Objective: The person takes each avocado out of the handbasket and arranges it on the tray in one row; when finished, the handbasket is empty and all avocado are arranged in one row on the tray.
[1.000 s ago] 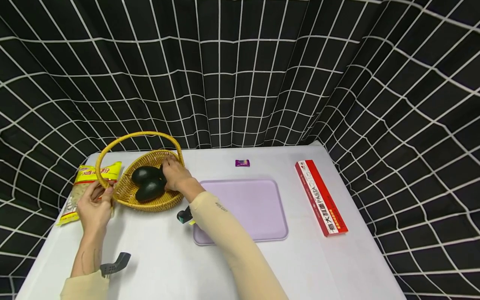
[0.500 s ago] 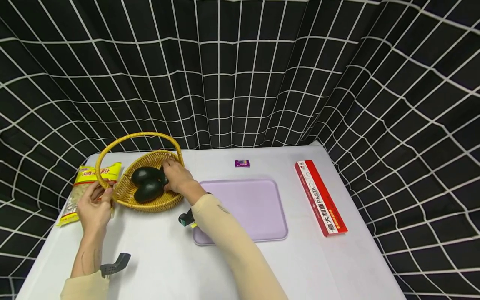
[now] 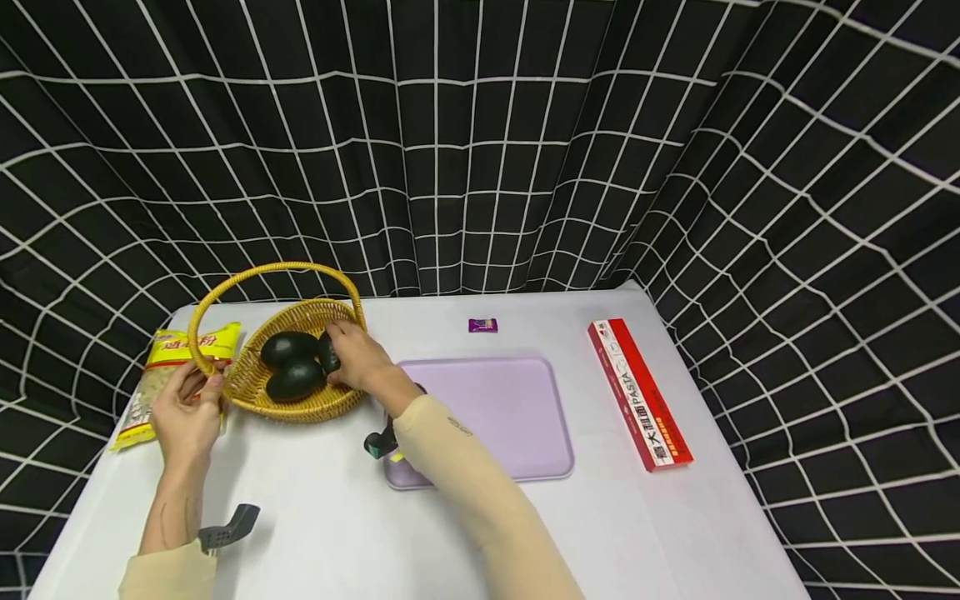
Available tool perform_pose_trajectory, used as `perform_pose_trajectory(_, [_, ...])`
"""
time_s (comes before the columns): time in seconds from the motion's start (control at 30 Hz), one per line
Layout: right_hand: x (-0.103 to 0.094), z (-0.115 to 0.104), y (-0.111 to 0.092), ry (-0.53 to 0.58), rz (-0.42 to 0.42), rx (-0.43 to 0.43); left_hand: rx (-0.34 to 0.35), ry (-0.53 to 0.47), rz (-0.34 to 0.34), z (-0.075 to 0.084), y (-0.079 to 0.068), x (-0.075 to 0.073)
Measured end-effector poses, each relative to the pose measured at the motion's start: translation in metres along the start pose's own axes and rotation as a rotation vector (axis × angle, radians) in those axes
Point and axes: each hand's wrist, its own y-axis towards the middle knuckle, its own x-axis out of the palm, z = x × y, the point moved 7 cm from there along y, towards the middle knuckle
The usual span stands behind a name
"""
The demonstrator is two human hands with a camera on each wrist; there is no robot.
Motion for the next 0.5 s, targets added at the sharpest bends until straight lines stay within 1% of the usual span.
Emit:
perform_pose_trajectory(0.23, [-0.007,0.002,-0.01,0.05,0.041,-0.031,0.013,0.001,0.003,0.002,-0.001,0.0])
perform_pose_trajectory(0.5, [-0.014,0.006,-0.02,0.12,0.064,-0.038,0.022,0.009,0.013,0.003,-0.001,0.001])
